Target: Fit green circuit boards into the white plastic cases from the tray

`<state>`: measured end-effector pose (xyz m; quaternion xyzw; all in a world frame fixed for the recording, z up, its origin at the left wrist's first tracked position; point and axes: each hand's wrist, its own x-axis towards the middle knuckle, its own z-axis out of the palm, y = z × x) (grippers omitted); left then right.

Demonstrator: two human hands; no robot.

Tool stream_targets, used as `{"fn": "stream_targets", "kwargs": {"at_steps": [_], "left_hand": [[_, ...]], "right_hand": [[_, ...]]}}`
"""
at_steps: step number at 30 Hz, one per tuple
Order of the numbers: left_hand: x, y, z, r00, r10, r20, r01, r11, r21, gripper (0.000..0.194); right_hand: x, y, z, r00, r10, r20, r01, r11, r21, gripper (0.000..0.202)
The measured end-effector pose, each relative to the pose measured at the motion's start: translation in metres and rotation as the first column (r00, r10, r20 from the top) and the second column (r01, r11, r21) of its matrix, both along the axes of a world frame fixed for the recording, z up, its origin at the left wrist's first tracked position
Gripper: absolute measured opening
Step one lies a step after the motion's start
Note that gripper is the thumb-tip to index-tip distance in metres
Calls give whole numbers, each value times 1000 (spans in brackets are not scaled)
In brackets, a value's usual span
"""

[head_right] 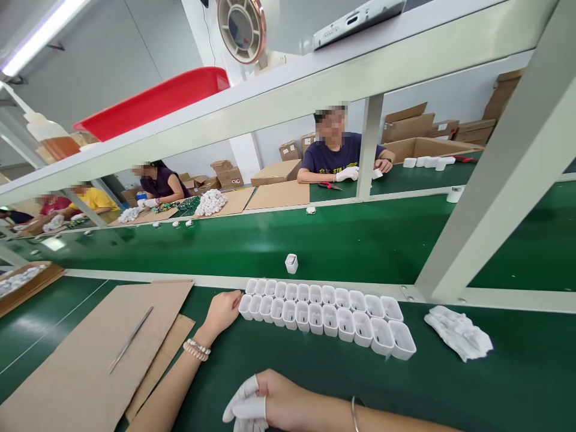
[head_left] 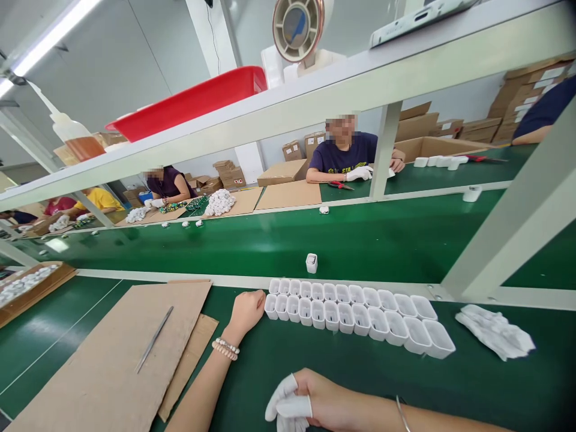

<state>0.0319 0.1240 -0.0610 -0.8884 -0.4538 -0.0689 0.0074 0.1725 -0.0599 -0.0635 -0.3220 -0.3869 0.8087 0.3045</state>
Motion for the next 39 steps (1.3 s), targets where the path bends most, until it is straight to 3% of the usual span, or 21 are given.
{"fn": "stream_targets", "kwargs": {"at_steps": [18,33,39], "left_hand": [[2,-1,3,1000,1,5,0,999,-36,24],[1,0,1,999,-29,22,29,999,-14,25],[2,-2,2,999,-6,40,5,1000,17,24]], "right_hand": [[1,-1,11,999,52,0,-52,998,39,43],[2,-2,3,997,38,-66,-35,998,57,36],[5,2,7,992,8,-123,-13,999,-39,33]]}}
